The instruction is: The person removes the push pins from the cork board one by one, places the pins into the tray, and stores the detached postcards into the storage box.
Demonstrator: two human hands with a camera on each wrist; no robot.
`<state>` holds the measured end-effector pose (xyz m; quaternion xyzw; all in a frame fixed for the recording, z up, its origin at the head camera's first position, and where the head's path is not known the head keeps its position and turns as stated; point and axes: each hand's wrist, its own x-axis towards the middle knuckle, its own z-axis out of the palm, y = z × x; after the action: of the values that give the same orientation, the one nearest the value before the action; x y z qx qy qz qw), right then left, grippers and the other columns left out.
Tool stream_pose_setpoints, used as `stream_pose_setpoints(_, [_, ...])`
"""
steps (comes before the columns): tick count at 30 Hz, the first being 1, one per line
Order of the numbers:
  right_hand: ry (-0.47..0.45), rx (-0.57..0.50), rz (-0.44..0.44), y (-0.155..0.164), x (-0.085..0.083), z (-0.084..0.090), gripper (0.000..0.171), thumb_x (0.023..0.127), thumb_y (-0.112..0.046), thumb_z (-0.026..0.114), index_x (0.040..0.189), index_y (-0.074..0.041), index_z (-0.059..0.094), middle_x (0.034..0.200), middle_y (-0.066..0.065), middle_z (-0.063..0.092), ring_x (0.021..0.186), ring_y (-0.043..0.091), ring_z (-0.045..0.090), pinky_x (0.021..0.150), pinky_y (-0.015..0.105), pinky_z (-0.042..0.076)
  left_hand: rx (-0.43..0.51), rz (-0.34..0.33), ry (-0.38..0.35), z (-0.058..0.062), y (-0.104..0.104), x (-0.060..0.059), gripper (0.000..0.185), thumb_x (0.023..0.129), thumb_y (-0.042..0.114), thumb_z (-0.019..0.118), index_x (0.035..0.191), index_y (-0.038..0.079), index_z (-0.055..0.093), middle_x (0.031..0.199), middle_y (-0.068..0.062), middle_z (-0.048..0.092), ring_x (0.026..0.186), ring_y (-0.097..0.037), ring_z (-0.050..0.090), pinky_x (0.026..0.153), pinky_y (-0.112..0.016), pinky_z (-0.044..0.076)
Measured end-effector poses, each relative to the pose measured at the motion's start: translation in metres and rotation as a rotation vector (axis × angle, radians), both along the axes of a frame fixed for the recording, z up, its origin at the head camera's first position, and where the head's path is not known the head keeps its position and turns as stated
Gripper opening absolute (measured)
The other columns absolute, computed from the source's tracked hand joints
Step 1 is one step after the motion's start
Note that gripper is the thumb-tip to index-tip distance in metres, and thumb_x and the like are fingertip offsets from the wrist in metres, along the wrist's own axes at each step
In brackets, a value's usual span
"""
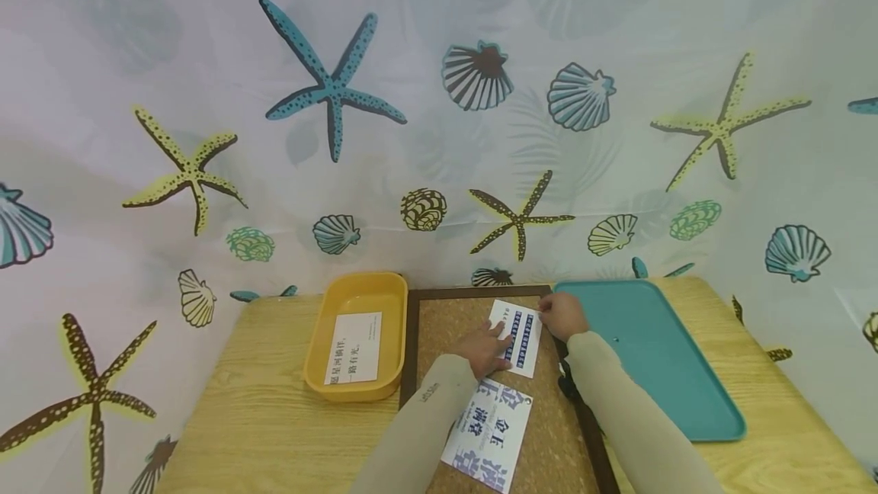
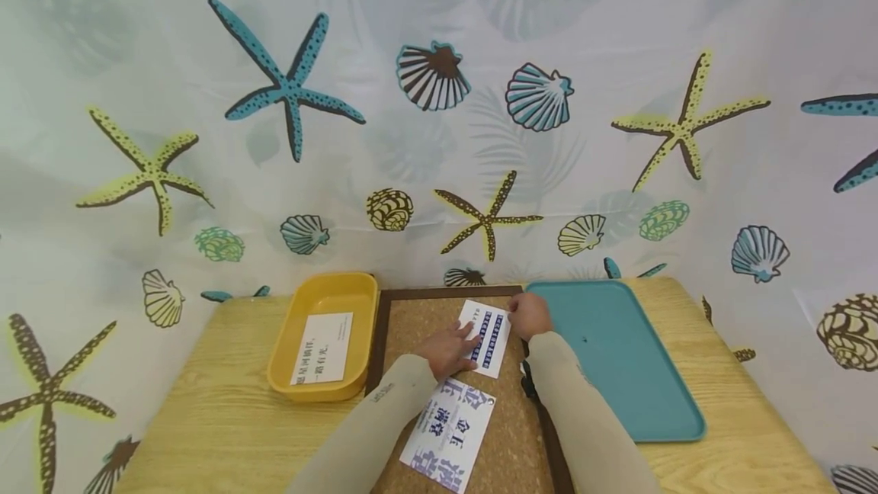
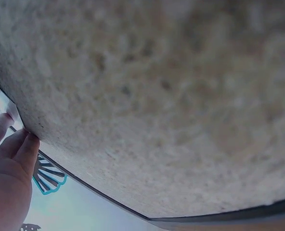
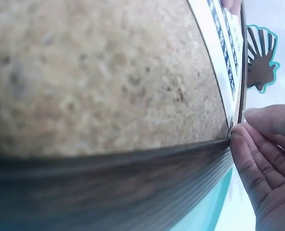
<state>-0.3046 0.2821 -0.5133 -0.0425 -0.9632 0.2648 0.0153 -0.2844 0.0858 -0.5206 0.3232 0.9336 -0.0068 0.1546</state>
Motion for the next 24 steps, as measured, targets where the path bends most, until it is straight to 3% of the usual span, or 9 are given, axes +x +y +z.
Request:
stream_pose_setpoints(15, [-0.059, 0.102, 0.000, -0.0047, -0.0091, 0.0035, 0.011, 0.083, 0.005, 0.063, 0.089, 0.002, 0.073, 0.089, 0.014, 0.069, 0.080, 0.026, 0.062, 0.072, 0.042, 0.053, 0.036, 0.025, -0.025, 0.0020, -0.0009, 0.0034, 0.058, 0.094, 0.050, 0.050, 0.148, 0.033, 0.037, 0.158, 0.005, 0.026, 0.144, -0.019, 0.024, 0.113, -0.037, 0.029])
stream_pose_setpoints(24, [-0.039, 0.127, -0.014, -0.0059, -0.0079, 0.0074, 0.014, 0.084, 0.004, 0.062, 0.091, 0.003, 0.074, 0.094, 0.017, 0.070, 0.088, 0.032, 0.066, 0.077, 0.045, 0.054, 0.041, 0.047, -0.041, 0.0066, -0.0005, 0.0053, 0.058, 0.095, 0.049, 0.050, 0.149, 0.034, 0.036, 0.158, 0.006, 0.023, 0.145, -0.018, 0.021, 0.113, -0.038, 0.027])
